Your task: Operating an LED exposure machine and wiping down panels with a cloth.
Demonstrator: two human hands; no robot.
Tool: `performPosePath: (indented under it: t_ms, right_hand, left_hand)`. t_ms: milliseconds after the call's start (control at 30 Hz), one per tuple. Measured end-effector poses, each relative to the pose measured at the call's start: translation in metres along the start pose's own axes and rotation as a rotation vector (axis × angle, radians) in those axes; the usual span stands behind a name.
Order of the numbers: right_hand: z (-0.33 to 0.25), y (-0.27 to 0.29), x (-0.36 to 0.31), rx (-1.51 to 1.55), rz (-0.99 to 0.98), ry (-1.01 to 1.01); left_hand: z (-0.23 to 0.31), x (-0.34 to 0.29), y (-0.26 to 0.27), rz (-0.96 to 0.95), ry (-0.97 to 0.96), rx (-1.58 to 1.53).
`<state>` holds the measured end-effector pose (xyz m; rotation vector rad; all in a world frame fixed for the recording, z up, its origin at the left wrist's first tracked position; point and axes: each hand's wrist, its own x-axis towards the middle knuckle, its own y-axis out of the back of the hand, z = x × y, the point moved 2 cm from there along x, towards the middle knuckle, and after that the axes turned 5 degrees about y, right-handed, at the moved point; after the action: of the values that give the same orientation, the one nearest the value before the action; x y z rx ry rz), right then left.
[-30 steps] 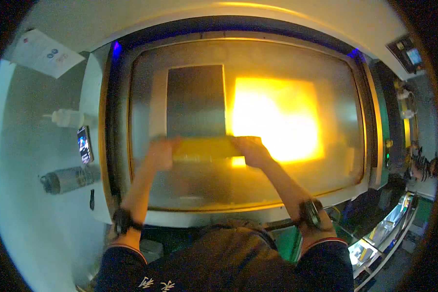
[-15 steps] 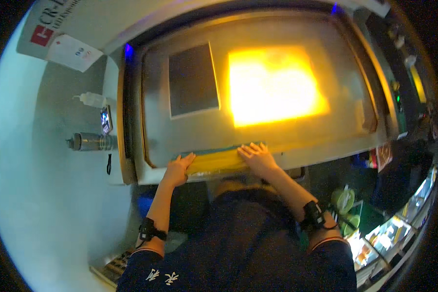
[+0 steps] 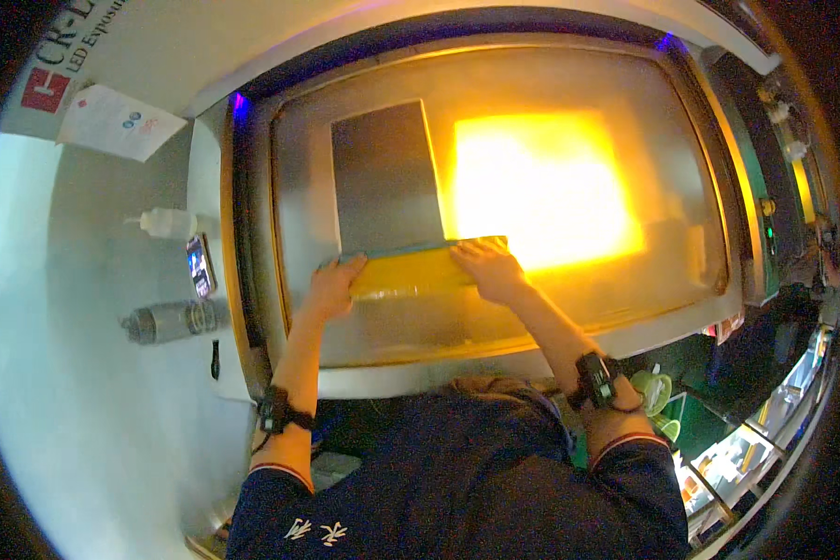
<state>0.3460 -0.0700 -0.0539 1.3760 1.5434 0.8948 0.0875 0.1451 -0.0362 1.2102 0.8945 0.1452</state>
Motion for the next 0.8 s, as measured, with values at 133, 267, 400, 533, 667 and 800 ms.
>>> performPosePath:
  t_ms: [133, 267, 400, 533, 667, 800]
  right_hand:
    - [0.095, 0.044, 0.138, 0.185, -0.112, -0.061]
    - [0.162, 0.08, 0.259, 0.003, -0.108, -0.051]
    - [0.223, 0.11, 0.337, -0.336, -0.013, -0.096]
    - [0.247, 0.111, 0.366, -0.358, 0.089, -0.103]
    - [0.255, 0.09, 0.36, -0.45, 0.015, -0.077]
    - [0.18, 0.087, 0.296, -0.337, 0.172, -0.046]
  left_hand:
    - [-0.047, 0.135, 0.084, -0.002, -0.077, -0.168]
    - [-0.08, 0.251, 0.148, 0.132, -0.005, -0.227]
    - [-0.076, 0.354, 0.177, 0.331, 0.02, -0.074]
    - [-0.089, 0.402, 0.184, 0.346, -0.039, -0.047]
    - [-0.086, 0.391, 0.18, 0.419, 0.063, -0.012]
    - [-0.075, 0.302, 0.145, 0.47, 0.075, 0.099]
